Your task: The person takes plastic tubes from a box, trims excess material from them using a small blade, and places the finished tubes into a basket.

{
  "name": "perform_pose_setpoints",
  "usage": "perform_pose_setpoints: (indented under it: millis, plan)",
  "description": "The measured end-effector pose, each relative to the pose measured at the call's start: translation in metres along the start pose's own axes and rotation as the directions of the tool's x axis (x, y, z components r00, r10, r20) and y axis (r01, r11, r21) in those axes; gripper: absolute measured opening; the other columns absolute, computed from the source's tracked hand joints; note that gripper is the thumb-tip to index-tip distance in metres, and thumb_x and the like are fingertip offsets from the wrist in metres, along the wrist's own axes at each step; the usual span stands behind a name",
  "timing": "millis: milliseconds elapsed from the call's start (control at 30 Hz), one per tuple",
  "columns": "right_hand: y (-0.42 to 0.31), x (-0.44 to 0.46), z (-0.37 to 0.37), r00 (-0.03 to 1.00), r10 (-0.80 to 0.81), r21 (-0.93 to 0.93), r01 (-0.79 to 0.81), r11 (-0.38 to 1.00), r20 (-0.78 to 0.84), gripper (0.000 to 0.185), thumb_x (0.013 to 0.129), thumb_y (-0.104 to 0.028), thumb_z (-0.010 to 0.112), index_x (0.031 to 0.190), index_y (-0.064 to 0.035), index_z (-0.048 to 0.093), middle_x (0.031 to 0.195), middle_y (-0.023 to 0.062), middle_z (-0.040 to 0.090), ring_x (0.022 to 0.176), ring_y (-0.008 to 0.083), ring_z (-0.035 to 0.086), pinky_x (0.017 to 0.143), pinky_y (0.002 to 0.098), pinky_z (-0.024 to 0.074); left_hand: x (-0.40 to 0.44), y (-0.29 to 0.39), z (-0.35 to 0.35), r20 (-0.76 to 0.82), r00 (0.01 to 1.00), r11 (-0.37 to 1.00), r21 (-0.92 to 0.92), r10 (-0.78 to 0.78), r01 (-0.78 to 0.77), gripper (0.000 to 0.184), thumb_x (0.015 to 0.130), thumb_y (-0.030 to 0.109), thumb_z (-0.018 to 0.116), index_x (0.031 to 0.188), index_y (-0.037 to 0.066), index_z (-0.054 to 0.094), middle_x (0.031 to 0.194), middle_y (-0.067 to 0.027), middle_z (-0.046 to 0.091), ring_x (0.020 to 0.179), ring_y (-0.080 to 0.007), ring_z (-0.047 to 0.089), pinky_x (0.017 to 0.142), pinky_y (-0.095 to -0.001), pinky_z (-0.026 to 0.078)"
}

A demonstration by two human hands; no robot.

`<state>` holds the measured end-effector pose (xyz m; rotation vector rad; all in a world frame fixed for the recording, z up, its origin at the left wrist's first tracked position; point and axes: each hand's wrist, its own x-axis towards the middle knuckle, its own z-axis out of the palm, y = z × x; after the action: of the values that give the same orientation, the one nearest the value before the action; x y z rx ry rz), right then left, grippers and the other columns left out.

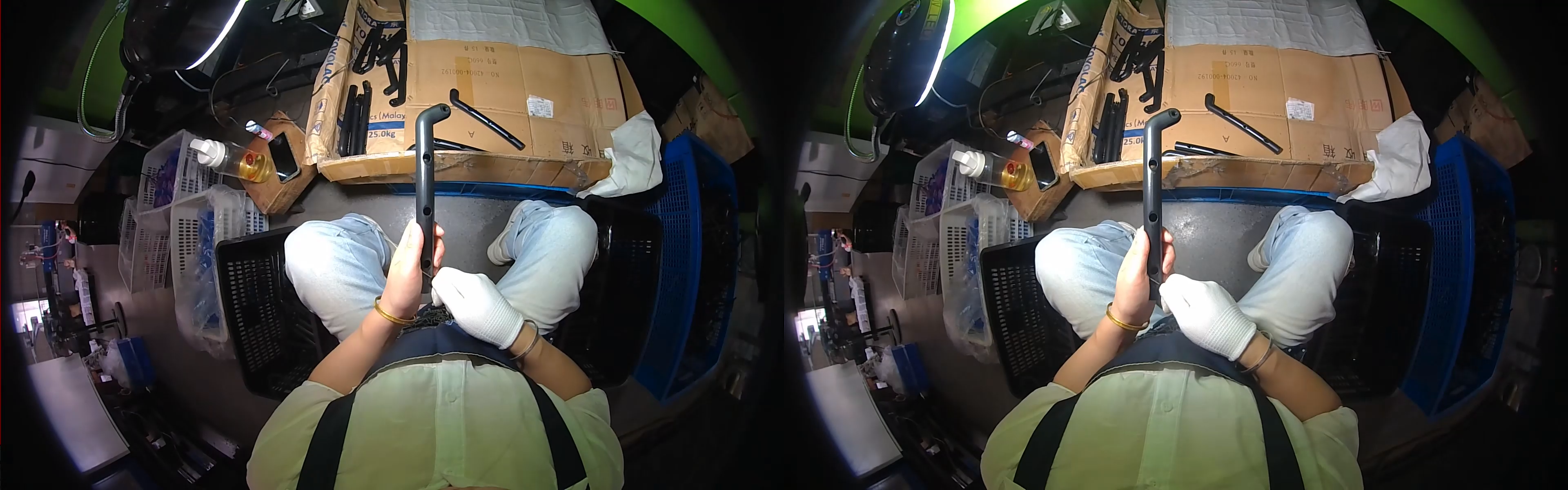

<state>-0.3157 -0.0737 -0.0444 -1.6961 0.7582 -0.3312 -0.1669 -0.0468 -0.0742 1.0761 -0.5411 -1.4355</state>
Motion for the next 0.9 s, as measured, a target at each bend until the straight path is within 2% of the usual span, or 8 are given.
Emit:
perform_pose_setpoints:
  millis: [67, 267, 367, 467, 567, 667, 900]
  plan:
    - [0.002, 0.0, -0.001, 1.0, 0.02, -0.027, -0.019, 0.999, 0.012, 0.021, 0.098, -0.02, 0.047, 0.089, -0.004, 0.057, 0.076, 0.0165, 0.063, 0.073, 0.0388, 0.064, 0.065, 0.043, 0.0495, 0.001, -0.002, -0.001, 0.001, 1.0, 1.0, 0.003, 0.004, -0.004, 0.039, 0.106, 0.04, 0.03, 0.109, 0.007, 0.051, 0.072, -0.0002, 0.05, 0.06, -0.0061, 0.04, 0.057, -0.02, 0.034]
    - [0.003, 0.0, 0.002, 1.0, -0.023, -0.025, 0.023, 0.999, 0.006, 0.02, 0.098, -0.018, 0.047, 0.09, -0.0027, 0.057, 0.076, 0.017, 0.062, 0.073, 0.0394, 0.063, 0.064, 0.0432, 0.0494, 0.0, -0.004, -0.001, -0.018, 1.0, 1.0, -0.017, 0.004, -0.004, 0.038, 0.106, 0.039, 0.031, 0.107, 0.007, 0.051, 0.072, -0.0005, 0.05, 0.06, -0.0072, 0.041, 0.057, -0.0209, 0.035]
    - [0.004, -0.001, 0.006, 1.0, -0.019, -0.024, 0.018, 1.0, -0.015, 0.018, 0.097, -0.016, 0.048, 0.091, -0.0018, 0.057, 0.079, 0.0184, 0.061, 0.073, 0.0398, 0.063, 0.063, 0.0436, 0.0494, 0.0, -0.008, -0.004, 0.006, 0.999, 0.991, -0.133, -0.035, 0.036, 0.038, 0.107, 0.039, 0.03, 0.105, 0.007, 0.051, 0.071, -0.0008, 0.049, 0.059, -0.008, 0.041, 0.057, -0.0219, 0.035]
    - [0.01, -0.003, 0.012, 0.994, -0.089, -0.065, 0.085, 0.994, -0.06, 0.019, 0.098, -0.014, 0.047, 0.087, -0.0002, 0.055, 0.073, 0.0151, 0.057, 0.065, 0.0311, 0.059, 0.062, 0.0367, 0.0464, 0.001, -0.012, -0.004, -0.001, 0.998, 0.984, -0.162, -0.07, 0.069, 0.038, 0.107, 0.039, 0.03, 0.104, 0.008, 0.051, 0.07, -0.0008, 0.049, 0.059, -0.0085, 0.041, 0.057, -0.0226, 0.036]
    - [0.015, -0.004, 0.012, 0.985, -0.173, -0.199, 0.165, 0.966, -0.024, 0.014, 0.095, -0.013, 0.049, 0.093, -0.0023, 0.058, 0.083, 0.0192, 0.061, 0.072, 0.0397, 0.062, 0.062, 0.0446, 0.0498, -0.001, -0.014, -0.005, 0.007, 0.994, 0.974, -0.198, -0.11, 0.109, 0.04, 0.106, 0.041, 0.029, 0.103, 0.008, 0.051, 0.069, -0.0005, 0.048, 0.058, -0.0089, 0.04, 0.056, -0.0229, 0.035]
    - [0.013, -0.005, 0.014, 0.996, -0.087, -0.145, 0.082, 0.986, -0.027, 0.013, 0.094, -0.012, 0.049, 0.094, -0.0025, 0.058, 0.083, 0.0191, 0.06, 0.072, 0.0393, 0.063, 0.062, 0.0445, 0.0501, -0.002, -0.013, -0.003, -0.004, 0.993, 0.973, -0.199, -0.121, 0.117, 0.04, 0.106, 0.042, 0.029, 0.102, 0.008, 0.051, 0.069, -0.0003, 0.047, 0.058, -0.0093, 0.04, 0.056, -0.023, 0.035]
    - [0.011, -0.005, 0.018, 0.995, -0.084, -0.129, 0.076, 0.989, -0.056, 0.012, 0.094, -0.011, 0.05, 0.092, -0.0022, 0.057, 0.083, 0.0192, 0.06, 0.072, 0.0388, 0.063, 0.061, 0.0444, 0.0503, -0.002, -0.016, -0.005, 0.006, 0.994, 0.963, -0.246, -0.11, 0.108, 0.039, 0.106, 0.042, 0.029, 0.102, 0.009, 0.049, 0.068, -0.0002, 0.047, 0.057, -0.0094, 0.039, 0.055, -0.0233, 0.034]
